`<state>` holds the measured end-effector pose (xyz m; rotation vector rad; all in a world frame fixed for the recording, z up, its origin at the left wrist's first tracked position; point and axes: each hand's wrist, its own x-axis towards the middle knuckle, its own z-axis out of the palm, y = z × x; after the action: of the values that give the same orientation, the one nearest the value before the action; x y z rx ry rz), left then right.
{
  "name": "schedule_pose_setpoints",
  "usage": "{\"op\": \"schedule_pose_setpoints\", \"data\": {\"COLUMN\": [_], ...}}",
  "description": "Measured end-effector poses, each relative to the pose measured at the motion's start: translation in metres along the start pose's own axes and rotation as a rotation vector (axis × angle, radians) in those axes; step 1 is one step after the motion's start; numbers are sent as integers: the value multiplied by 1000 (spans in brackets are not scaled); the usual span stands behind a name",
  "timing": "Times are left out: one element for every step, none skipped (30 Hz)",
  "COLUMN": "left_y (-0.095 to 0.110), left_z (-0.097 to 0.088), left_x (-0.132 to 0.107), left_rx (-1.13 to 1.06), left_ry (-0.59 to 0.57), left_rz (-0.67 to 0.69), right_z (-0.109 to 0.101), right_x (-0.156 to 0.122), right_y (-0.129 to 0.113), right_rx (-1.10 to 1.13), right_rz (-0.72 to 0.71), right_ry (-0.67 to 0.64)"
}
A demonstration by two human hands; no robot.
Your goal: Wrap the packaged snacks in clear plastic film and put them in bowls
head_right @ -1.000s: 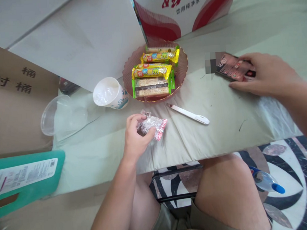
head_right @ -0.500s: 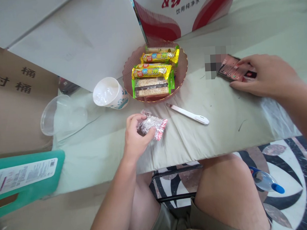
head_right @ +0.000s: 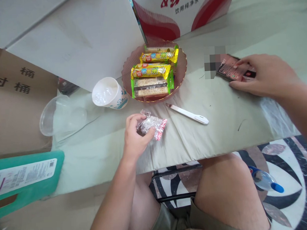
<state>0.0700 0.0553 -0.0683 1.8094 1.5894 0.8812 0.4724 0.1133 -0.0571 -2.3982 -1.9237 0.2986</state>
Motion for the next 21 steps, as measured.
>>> {"op": "schedule_pose_setpoints", "data": {"left_y": [0, 0, 0, 0, 0, 0, -1, -1, -1, -1, -1, -1, -1, -1, -1, -1, -1, 0, 0, 0, 0], "left_z": [0, 0, 0, 0, 0, 0, 0, 0, 0, 1, 1, 1, 1, 1, 1, 1, 1, 1, 1, 1, 0], "left_x": [0, 0, 0, 0, 0, 0, 0, 0, 0, 0, 0, 0, 0, 0, 0, 0, -1, -1, -1, -1, -1], "left_rx": [1, 3, 5, 6, 6, 5, 4, 3, 2, 2, 3, 3, 4, 4, 5, 5, 4, 2, 0, -1, 0], "left_ry": [0, 2, 3, 4, 3, 2, 1, 1, 3, 5, 8, 9, 9, 9, 8, 7, 3, 1, -1, -2, -2], "left_rz": [2, 4, 4, 4, 5, 5, 7, 8, 10, 11, 10, 9, 8, 7, 6, 5, 5, 4, 4, 5, 4], "right_z": [0, -1, -1, -1, -2, -2, -2, -2, -2, -2, -2, -2, -2, -2, -2, -2, -2, -3, -3, -4, -4], "right_x": [0, 0, 0, 0, 0, 1, 1, 1, 1, 0, 0, -1, -1, -2, -2, -2, -2, -2, -2, -2, -1], "right_y": [-1, -1, -1, -1, 0, 0, 0, 0, -1, -1, -2, -2, -3, -3, -3, -3, -3, -3, -4, -4, -4], "right_rx": [4, 7, 11, 13, 9, 2, -7, -13, -12, -6, 6, 20, 32, 38, 38, 38, 37, 34, 31, 27, 22], "right_rz": [7, 11, 13, 8, 0, -10, -19, -24, -21, -10, 5, 20, 31, 36, 35, 30, 25, 26, 32, 42, 52], "right_ry": [-1, -2, 0, 3, 3, 2, 0, -2, -3, -2, 4, 11, 19, 24, 26, 22, 14, 8, -1, -9, -15]}}
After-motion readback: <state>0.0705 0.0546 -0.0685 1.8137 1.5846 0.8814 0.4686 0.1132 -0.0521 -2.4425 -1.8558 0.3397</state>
